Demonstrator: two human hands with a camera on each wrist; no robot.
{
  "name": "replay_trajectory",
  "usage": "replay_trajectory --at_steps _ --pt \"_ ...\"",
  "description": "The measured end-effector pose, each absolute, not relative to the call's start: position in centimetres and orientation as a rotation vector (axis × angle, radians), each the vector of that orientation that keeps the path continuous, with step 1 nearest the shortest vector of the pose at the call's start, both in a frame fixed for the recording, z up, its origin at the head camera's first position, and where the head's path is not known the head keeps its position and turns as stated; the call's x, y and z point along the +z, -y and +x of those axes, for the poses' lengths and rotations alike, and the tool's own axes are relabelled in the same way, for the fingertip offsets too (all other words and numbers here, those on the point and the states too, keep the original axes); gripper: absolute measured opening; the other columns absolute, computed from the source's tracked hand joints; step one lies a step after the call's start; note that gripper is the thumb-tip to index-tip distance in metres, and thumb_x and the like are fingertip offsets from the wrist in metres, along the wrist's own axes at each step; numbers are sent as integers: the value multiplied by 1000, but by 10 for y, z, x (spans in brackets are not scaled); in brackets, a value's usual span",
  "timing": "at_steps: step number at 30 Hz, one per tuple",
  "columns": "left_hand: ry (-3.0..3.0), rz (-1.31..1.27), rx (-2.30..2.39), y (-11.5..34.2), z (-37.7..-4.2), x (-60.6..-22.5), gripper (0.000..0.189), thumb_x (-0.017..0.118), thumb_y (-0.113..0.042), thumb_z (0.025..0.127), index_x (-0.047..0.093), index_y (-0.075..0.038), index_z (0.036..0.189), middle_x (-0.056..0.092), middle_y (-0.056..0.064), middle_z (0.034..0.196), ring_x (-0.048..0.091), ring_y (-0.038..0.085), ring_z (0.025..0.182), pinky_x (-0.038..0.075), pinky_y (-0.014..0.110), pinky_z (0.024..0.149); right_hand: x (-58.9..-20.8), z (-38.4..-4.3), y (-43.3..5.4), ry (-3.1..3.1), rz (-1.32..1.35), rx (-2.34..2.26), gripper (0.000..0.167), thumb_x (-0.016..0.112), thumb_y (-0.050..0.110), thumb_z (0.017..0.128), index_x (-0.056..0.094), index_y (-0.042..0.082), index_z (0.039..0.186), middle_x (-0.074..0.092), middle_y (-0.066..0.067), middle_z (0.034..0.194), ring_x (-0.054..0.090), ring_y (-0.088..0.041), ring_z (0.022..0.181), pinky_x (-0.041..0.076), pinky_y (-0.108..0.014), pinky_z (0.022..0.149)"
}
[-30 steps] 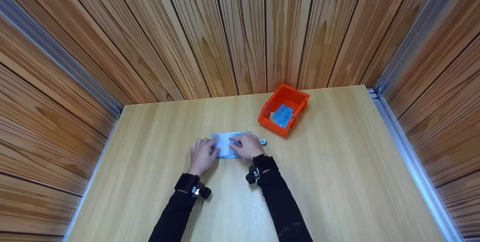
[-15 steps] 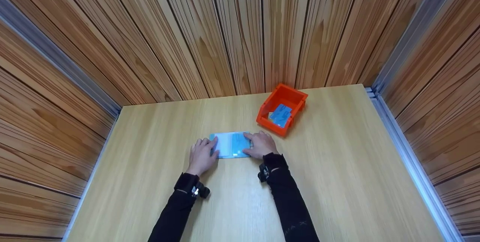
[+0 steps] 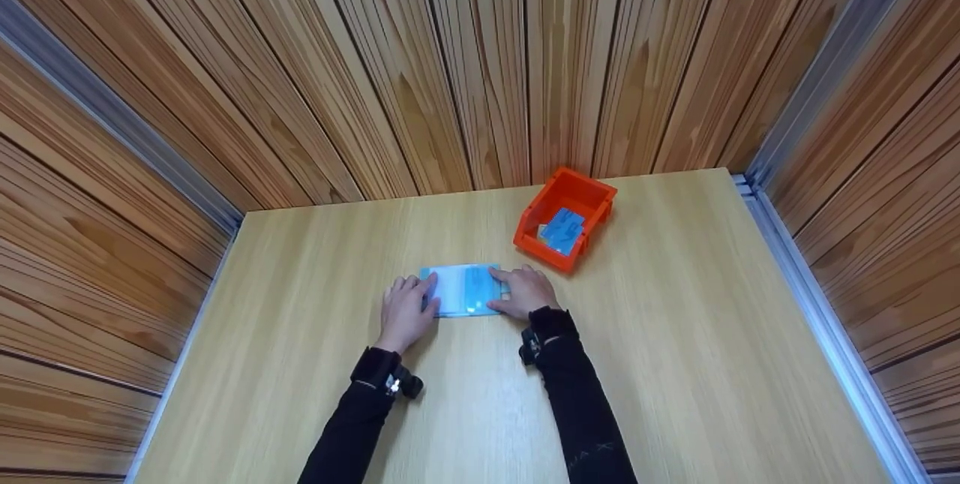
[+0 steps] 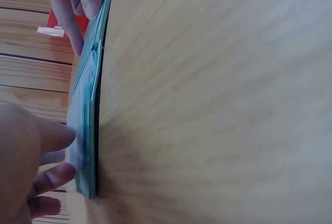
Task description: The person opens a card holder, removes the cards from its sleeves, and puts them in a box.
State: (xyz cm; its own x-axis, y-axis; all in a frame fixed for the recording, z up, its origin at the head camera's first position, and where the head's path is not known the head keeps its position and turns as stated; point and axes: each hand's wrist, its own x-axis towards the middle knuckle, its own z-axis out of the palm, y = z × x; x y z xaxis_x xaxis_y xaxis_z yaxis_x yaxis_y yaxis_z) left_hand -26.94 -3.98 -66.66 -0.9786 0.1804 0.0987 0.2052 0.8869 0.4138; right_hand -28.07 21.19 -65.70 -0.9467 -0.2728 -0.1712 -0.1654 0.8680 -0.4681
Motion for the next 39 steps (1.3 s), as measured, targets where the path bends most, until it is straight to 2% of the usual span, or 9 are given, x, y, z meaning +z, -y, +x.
replay_trajectory --at_steps 5,7,12,16,21,25,30,34,39 --pt "2865 -265 -957 20 -273 -665 24 70 -22 97 77 -14 119 70 3 103 57 22 99 42 40 90 -657 -281 -213 -2810 -322 -726 74 79 42 90 50 19 154 64 -12 143 56 -32 109 42 -51 105" --pt "2848 -249 -1069 13 -274 -664 17 70 -20 97 79 -14 110 70 1 95 58 21 97 43 40 90 -658 -282 -212 -2804 -319 -745 74 80 42 89 50 19 154 69 -13 133 56 -33 111 41 -52 106" --pt "2882 -92 -1262 3 -274 -661 14 70 -17 96 81 -13 105 72 0 94 59 21 97 41 42 94 -663 -282 -209 -2805 -335 -760 75 81 43 88 52 21 153 69 -10 97 50 -27 93 39 -40 85" --pt "2903 47 -1422 -1 -277 -657 16 67 -18 98 80 -12 105 74 1 96 61 20 97 42 38 93 -664 -281 -210 -2810 -318 -787 74 82 43 87 53 21 152 73 -8 115 49 -25 94 40 -41 88" --pt "2917 263 -1674 -2 -282 -648 22 62 -23 101 79 -11 110 74 2 103 63 17 91 47 29 80 -663 -281 -212 -2802 -308 -820 74 83 41 87 53 21 151 68 -10 138 52 -27 100 41 -44 94" --pt "2996 297 -1594 -5 -285 -644 24 61 -26 99 78 -9 103 72 3 97 61 18 87 45 29 75 -663 -281 -213 -2801 -304 -821 74 83 42 86 53 22 151 71 -10 130 51 -26 97 39 -41 90" --pt "3098 197 -1261 -12 -285 -647 25 60 -27 98 72 -11 85 67 3 84 61 23 88 45 37 82 -665 -281 -212 -2799 -303 -830 76 84 43 85 53 23 151 71 -9 129 54 -26 101 40 -47 105" --pt "3084 103 -1077 -17 -284 -653 23 62 -27 100 73 -13 84 68 2 88 59 26 99 44 43 92 -665 -282 -212 -2790 -296 -835 76 84 44 85 53 24 151 72 -10 115 50 -24 95 40 -42 94" --pt "3040 22 -984 -19 -281 -657 19 66 -27 100 76 -13 91 68 4 92 56 27 99 43 44 91 -666 -283 -215 -2822 -322 -812 76 85 43 83 55 22 150 59 -4 80 43 -21 82 30 -35 77"
